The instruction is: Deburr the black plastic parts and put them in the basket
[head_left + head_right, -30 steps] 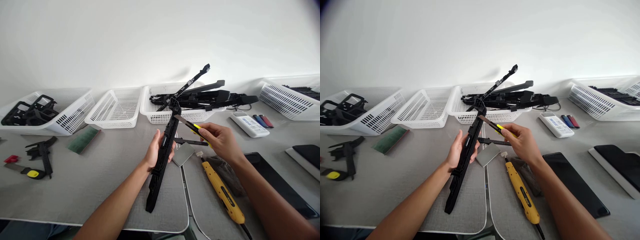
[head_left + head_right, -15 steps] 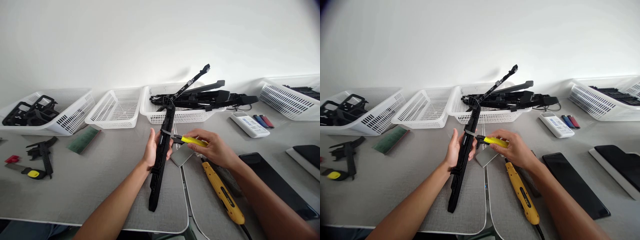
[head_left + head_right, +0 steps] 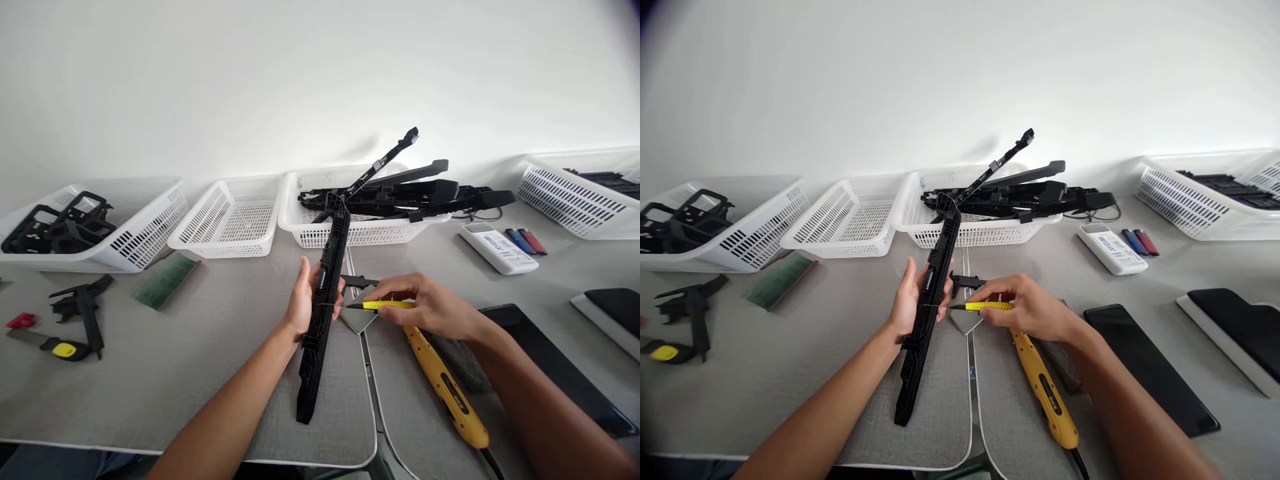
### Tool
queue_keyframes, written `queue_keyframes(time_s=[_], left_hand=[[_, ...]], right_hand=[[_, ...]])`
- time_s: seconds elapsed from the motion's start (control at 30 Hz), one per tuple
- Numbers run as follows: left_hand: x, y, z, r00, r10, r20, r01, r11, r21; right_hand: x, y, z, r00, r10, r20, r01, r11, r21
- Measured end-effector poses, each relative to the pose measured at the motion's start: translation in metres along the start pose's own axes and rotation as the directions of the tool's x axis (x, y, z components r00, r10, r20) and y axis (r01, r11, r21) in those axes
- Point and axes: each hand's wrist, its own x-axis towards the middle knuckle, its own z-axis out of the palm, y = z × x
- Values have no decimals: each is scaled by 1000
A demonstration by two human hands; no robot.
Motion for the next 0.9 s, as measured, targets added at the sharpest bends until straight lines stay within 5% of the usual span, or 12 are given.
queue_keyframes(time_s=[0.37,0.53,0.7,0.9], left_hand=[[2,-3,-1,999,-31,21,32,998,-47],[1,-7,0,999,-26,-22,27,999,47],[2,-10,-1,997,-17,-72,24,994,111],[2,-11,0,997,-8,-73,15,995,101]], right_hand=[[4,16,-4,965,7,-260,-12,1000,-16],[8,18,1,880,-89,-467,17,988,-155],[8,15,3,806,-212,-552,80,964,-253],[7,19,0,897,-137,-419,77,984,-159]])
